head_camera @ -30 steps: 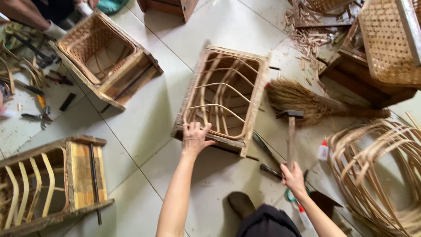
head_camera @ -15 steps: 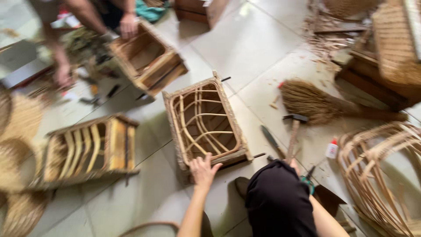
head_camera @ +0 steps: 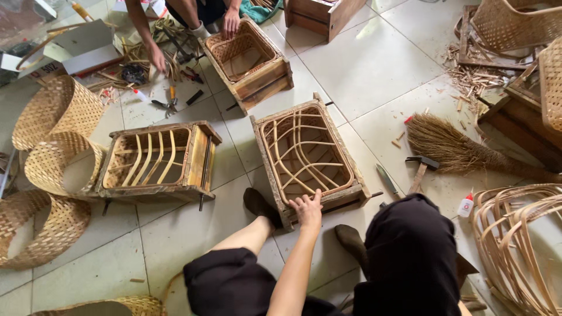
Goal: The person weaves a rectangular basket by fitting a pre-woven body into a wooden mold, then inserting and securing bamboo strips across the top opening. They use a hammer to tap the strips into place and adjust the basket within the mold.
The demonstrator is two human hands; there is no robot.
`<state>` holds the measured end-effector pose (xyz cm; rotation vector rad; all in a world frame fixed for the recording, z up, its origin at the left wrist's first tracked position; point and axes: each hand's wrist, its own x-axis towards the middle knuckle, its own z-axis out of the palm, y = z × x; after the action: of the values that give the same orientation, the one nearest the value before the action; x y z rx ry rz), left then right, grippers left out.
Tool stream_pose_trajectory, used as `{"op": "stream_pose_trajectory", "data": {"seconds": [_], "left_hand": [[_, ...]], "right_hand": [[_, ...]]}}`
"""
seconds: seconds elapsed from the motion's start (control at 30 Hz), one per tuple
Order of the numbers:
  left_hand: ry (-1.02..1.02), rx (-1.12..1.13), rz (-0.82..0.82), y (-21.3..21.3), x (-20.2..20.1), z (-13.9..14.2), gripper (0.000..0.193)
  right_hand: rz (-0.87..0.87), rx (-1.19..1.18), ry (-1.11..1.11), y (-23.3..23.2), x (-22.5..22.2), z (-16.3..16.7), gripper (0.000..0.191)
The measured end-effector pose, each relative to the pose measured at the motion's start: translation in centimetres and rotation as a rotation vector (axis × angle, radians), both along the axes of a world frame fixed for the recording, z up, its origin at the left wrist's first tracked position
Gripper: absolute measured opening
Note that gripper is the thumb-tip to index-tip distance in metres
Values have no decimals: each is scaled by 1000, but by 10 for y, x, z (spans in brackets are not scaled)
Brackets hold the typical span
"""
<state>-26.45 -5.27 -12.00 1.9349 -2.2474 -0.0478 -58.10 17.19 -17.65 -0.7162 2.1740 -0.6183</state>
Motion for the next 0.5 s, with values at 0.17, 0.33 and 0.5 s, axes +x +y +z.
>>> {"op": "stream_pose_trajectory", "data": {"seconds": [0.17,0.33,0.5], "left_hand": [[49,-18,18,0,-1,12,58],[56,-21,48,-1,-3,18,51],[36,-9,65,-7,1,21,29]], "right_hand": [[-7,118,8,31,-2,12,12],[-18,129,12,59,-7,14,10],[-58,-319,77,-9,-28,60,10]]}}
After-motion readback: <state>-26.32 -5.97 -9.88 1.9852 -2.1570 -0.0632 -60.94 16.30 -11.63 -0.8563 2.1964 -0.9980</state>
